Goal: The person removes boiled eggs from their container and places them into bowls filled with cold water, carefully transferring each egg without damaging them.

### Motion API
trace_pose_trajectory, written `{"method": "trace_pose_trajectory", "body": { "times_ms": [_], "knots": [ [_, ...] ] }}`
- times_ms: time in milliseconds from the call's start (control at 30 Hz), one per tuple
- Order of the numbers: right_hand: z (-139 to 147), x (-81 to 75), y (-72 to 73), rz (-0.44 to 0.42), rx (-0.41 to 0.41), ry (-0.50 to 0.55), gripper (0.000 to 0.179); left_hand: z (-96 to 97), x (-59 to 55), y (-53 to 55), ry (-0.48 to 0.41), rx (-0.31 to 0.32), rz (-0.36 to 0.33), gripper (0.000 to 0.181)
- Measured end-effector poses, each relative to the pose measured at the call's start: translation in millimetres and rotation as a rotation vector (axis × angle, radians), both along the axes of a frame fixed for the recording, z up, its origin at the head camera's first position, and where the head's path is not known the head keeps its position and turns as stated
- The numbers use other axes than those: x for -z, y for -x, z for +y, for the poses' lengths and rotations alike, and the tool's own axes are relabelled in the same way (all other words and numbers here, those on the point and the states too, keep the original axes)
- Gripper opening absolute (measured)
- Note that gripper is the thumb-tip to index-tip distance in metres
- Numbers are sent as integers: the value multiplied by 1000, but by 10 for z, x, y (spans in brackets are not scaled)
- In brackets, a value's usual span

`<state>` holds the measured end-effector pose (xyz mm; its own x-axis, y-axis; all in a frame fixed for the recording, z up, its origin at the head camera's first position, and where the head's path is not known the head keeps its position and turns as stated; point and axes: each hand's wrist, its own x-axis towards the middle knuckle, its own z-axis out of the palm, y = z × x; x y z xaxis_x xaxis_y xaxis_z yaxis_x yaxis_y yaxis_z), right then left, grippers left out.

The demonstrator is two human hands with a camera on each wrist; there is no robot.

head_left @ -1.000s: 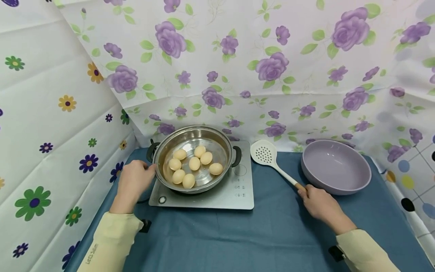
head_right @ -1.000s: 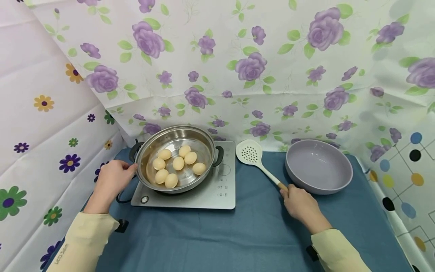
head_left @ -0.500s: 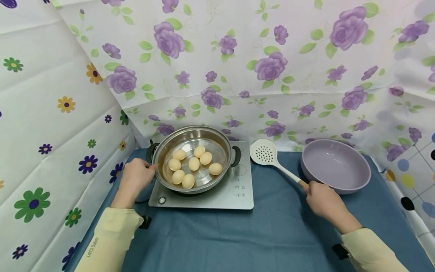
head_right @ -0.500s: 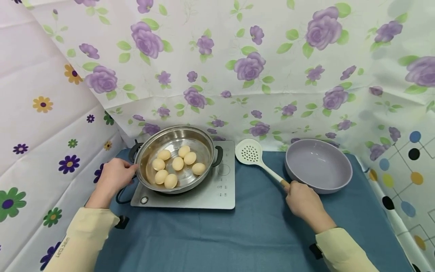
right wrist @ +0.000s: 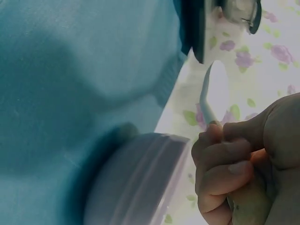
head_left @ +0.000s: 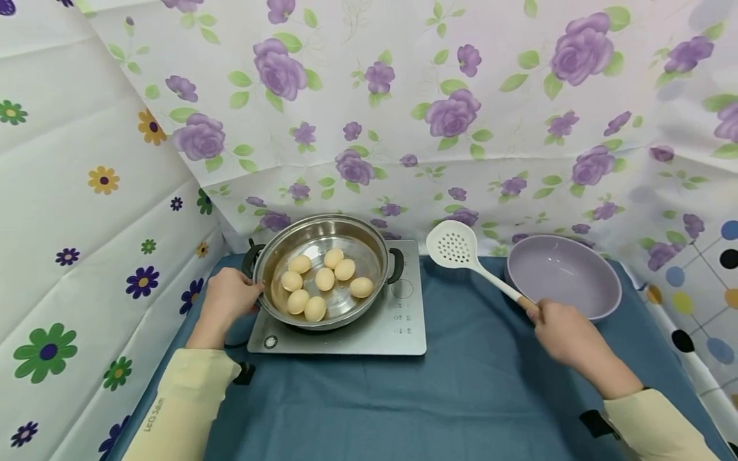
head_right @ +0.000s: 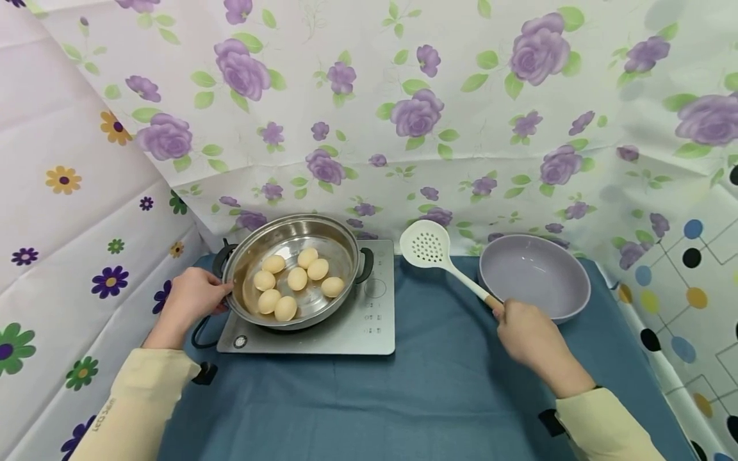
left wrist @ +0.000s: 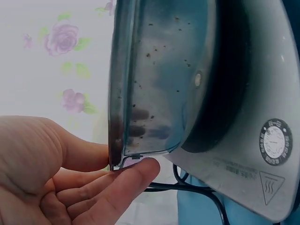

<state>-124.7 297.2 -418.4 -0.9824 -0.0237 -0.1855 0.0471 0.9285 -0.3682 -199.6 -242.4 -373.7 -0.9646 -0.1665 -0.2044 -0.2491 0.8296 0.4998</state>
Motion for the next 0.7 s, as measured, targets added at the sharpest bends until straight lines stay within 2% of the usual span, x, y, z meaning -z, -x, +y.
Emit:
{"method": "trace_pose_trajectory", "body": {
  "times_ms": [333, 700],
  "knots": [
    [-4, -233, 18, 62, 14, 27, 33, -16, -38, 83, -80, -31, -23, 21],
    [-45, -460, 106, 146, 16, 15, 55, -15, -64, 127, -49, -41, -45, 19]
  ]
}}
